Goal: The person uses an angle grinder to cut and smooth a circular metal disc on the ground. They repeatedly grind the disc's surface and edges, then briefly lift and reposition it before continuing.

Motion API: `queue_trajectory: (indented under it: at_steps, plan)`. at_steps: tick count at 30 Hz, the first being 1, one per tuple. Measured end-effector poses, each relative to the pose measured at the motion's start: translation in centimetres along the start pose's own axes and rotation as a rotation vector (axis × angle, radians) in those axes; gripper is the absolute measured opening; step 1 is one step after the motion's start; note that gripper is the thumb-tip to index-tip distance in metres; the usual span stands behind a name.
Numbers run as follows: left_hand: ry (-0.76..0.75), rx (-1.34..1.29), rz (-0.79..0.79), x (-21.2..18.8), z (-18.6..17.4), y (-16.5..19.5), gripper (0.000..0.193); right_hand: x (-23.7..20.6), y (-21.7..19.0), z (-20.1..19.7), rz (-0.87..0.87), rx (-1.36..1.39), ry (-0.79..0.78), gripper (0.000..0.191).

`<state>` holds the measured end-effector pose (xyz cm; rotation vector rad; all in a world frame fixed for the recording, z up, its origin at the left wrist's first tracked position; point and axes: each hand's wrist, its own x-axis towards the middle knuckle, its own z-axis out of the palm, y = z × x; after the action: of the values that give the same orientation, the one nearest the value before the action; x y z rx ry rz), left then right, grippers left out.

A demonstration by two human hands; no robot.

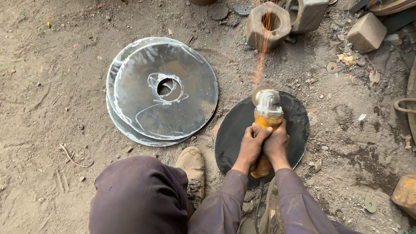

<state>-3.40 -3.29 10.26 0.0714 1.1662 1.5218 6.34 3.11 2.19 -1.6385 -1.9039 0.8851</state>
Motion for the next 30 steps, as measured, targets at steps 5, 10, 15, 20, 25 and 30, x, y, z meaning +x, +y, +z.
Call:
queue_trajectory:
  at_steps: [5,10,15,20,25,30]
  plan:
    - [-0.065,-0.122,0.108,-0.2,-0.6,-0.8,0.050,0.0,0.0,-0.3,-0.029,-0.166,-0.107,0.073]
    - [-0.111,-0.203,0.227,-0.8,-1.9,-1.7,0.060,-0.6,-0.9,-0.5,-0.219,-0.226,-0.259,0.069]
    - [-0.181,-0.287,0.191,-1.7,-2.7,-2.5,0.075,-1.3,-1.4,-1.2,-0.249,-0.312,-0.365,0.063]
    - [-0.162,-0.294,0.177,-1.8,-2.8,-3.4,0.081,-1.4,-1.5,-1.3,-0.341,-0.360,-0.375,0.059]
    - [-0.163,-0.268,0.170,-1.6,-3.0,-4.0,0.082,-1.1,-1.4,-1.3,-0.378,-0.366,-0.385,0.057]
    - [-0.131,-0.255,0.130,-1.6,-3.0,-4.2,0.082,-1.3,-1.5,-1.4,-0.369,-0.373,-0.394,0.058]
